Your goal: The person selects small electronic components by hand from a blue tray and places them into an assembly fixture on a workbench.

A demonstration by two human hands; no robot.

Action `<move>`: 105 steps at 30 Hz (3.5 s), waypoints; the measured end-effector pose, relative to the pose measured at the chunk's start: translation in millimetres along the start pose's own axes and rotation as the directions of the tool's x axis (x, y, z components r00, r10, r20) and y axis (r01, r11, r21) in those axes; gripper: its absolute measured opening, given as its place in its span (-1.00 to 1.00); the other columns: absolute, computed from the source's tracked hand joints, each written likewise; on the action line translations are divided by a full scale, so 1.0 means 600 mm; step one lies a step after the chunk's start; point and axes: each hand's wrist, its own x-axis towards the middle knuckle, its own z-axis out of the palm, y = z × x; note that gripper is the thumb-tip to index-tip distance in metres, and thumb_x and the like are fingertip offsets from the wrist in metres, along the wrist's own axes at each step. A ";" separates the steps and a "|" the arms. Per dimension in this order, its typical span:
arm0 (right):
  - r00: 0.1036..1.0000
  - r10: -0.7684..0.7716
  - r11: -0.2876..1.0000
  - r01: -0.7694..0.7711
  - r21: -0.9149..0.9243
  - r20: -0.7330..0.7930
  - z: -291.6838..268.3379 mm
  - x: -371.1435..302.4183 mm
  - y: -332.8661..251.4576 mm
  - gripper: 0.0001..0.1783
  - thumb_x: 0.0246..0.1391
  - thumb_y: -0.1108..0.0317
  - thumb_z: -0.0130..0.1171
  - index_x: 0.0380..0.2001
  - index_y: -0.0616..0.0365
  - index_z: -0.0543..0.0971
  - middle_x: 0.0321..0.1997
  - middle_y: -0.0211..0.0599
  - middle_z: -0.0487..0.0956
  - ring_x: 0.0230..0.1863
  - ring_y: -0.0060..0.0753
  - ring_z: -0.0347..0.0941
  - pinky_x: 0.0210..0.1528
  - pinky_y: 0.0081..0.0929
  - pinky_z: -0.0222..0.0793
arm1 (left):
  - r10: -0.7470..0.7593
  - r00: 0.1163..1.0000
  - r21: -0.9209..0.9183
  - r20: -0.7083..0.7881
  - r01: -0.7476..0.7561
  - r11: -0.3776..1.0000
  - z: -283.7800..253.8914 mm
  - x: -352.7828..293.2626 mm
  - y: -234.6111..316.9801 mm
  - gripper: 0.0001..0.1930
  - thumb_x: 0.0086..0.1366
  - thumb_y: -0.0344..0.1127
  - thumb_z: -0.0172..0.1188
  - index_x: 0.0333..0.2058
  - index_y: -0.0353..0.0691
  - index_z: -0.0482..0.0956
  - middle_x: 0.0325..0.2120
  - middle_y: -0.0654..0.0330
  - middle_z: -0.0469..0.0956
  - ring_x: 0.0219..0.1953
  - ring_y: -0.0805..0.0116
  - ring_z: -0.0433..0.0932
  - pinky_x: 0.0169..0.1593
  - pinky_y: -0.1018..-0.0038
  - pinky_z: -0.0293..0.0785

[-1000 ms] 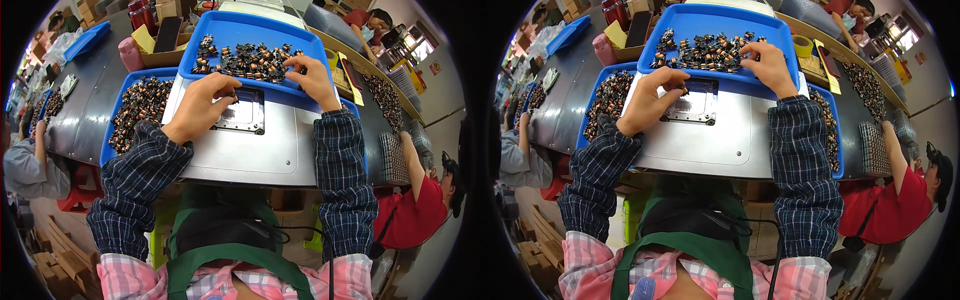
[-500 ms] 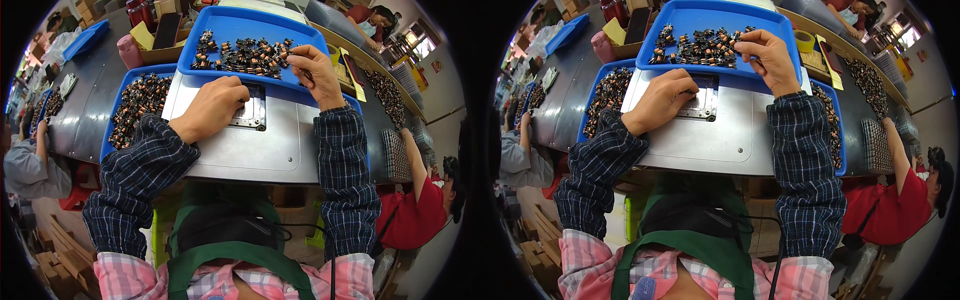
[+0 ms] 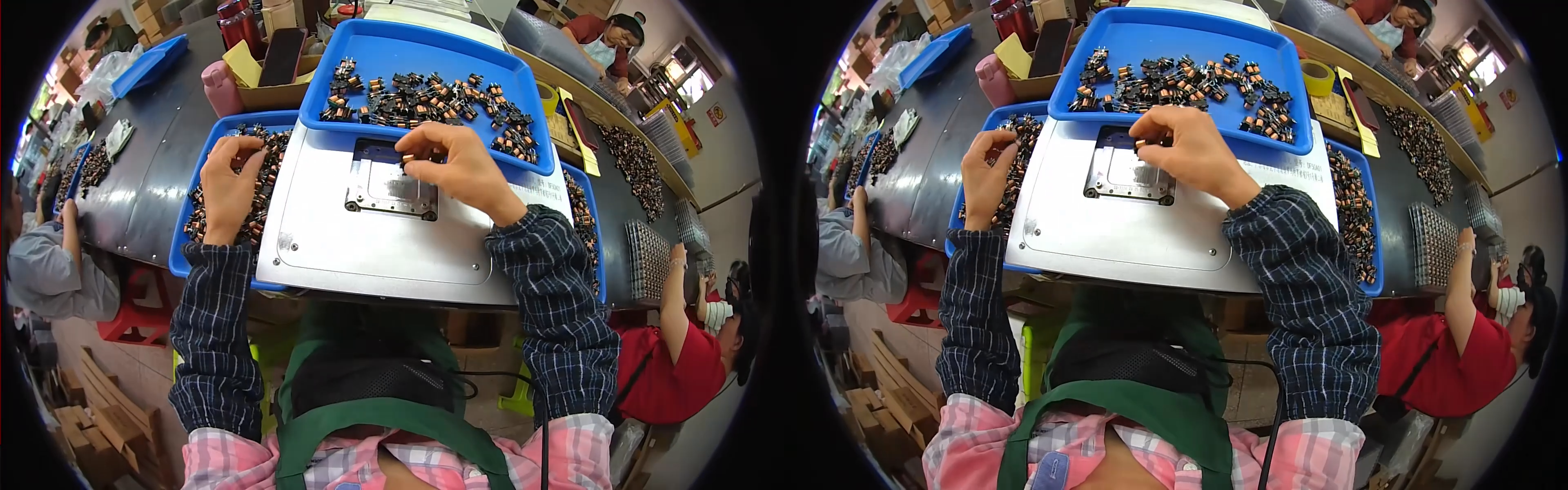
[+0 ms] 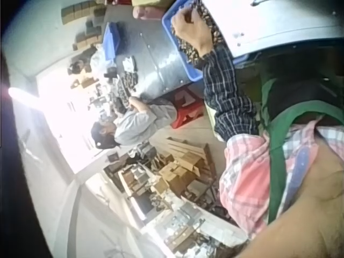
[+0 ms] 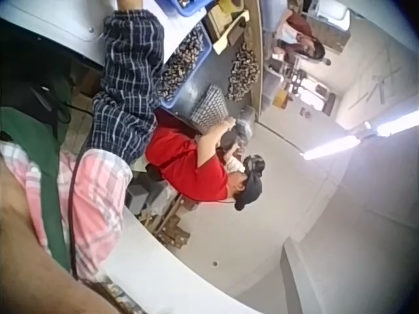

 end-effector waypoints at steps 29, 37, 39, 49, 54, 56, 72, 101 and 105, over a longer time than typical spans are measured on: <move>0.999 0.038 0.998 -0.039 0.053 0.024 -0.030 0.012 -0.010 -0.85 0.01 0.39 0.05 -0.39 0.24 0.51 -0.51 -0.35 0.49 -0.58 -0.69 0.37 -0.77 -0.74 0.14 | 0.417 0.890 0.227 0.186 -0.452 0.863 0.103 0.069 0.061 -0.85 0.11 -0.29 0.04 -0.39 -0.21 0.48 -0.38 0.16 0.48 -0.19 0.20 0.36 0.00 0.35 0.09; 0.947 0.229 0.968 -0.246 -0.050 -0.228 -0.147 -0.007 0.019 -0.80 0.03 0.26 0.06 -0.40 0.20 0.50 -0.70 -0.46 0.42 -0.64 -0.77 0.34 -0.82 -0.88 -0.03 | 0.330 0.935 0.075 0.131 -0.341 0.937 0.091 0.066 0.056 -0.87 0.04 -0.41 0.11 -0.37 -0.17 0.50 -0.42 0.20 0.49 -0.28 0.28 0.39 -0.05 0.42 0.13; 0.937 0.210 0.949 -0.264 -0.174 -0.279 -0.158 -0.014 0.026 -0.74 -0.03 0.21 0.10 -0.51 0.22 0.55 -0.70 -0.40 0.45 -0.58 -0.66 0.38 -0.74 -0.72 0.10 | 0.381 0.924 0.083 -0.021 -0.378 0.922 0.088 0.061 0.070 -0.84 0.02 -0.45 0.15 -0.35 -0.19 0.53 -0.46 0.19 0.49 -0.34 0.32 0.39 -0.15 0.46 0.23; 0.950 0.262 0.618 -0.301 -0.727 -0.171 -0.156 -0.005 0.046 -0.67 -0.19 0.17 0.15 -0.59 0.30 0.54 -0.62 -0.17 0.50 -0.57 -0.32 0.41 -0.47 -0.48 0.29 | 0.277 0.916 -0.298 0.290 -0.189 0.936 0.077 0.014 0.100 -0.75 0.00 -0.59 0.09 -0.27 -0.34 0.46 -0.47 0.16 0.47 -0.45 0.46 0.47 -0.33 0.59 0.40; 0.972 0.169 0.706 -0.233 -0.669 -0.161 -0.157 -0.011 0.043 -0.72 -0.28 0.28 0.21 -0.51 0.30 0.52 -0.63 -0.25 0.49 -0.57 -0.44 0.39 -0.47 -0.51 0.29 | 0.318 0.802 -0.205 0.506 -0.246 0.947 0.080 0.010 0.118 -0.72 0.01 -0.61 0.04 -0.23 -0.35 0.45 -0.39 0.16 0.44 -0.38 0.41 0.48 -0.29 0.58 0.40; 0.982 0.100 0.850 -0.168 -0.500 -0.160 -0.151 -0.014 0.038 -0.76 -0.23 0.35 0.21 -0.43 0.25 0.51 -0.60 -0.35 0.48 -0.59 -0.58 0.37 -0.57 -0.64 0.26 | 0.385 0.772 -0.254 0.507 -0.293 0.922 0.096 0.007 0.121 -0.76 0.01 -0.58 0.04 -0.27 -0.35 0.46 -0.42 0.13 0.43 -0.40 0.32 0.46 -0.32 0.51 0.39; 0.992 0.108 0.991 -0.103 0.082 -0.063 -0.026 0.001 -0.012 -0.76 -0.16 0.50 0.14 -0.31 0.27 0.53 -0.52 -0.37 0.53 -0.63 -0.77 0.33 -0.71 -0.83 0.12 | 0.524 0.679 -0.194 0.514 -0.503 0.842 0.114 0.009 0.127 -0.79 -0.06 -0.57 0.05 -0.37 -0.31 0.51 -0.42 0.12 0.43 -0.31 0.14 0.42 -0.24 0.33 0.36; 0.971 -0.233 0.887 0.236 -0.396 0.056 0.010 -0.005 0.002 -0.78 -0.22 0.53 0.17 -0.38 0.29 0.54 -0.41 -0.18 0.51 -0.39 -0.32 0.44 -0.31 -0.53 0.34 | 0.100 0.993 0.130 0.062 -0.107 0.986 0.003 0.005 0.024 -0.79 -0.02 -0.52 0.10 -0.32 -0.32 0.50 -0.42 0.13 0.47 -0.33 0.26 0.45 -0.20 0.48 0.36; 0.968 -0.232 0.885 0.249 -0.393 0.093 0.011 -0.004 -0.003 -0.80 -0.23 0.53 0.17 -0.40 0.29 0.54 -0.42 -0.17 0.51 -0.39 -0.26 0.44 -0.33 -0.50 0.35 | 0.159 0.986 0.092 0.056 -0.163 0.982 0.021 0.026 0.023 -0.81 -0.01 -0.47 0.10 -0.34 -0.32 0.51 -0.42 0.12 0.47 -0.26 0.23 0.42 -0.14 0.44 0.32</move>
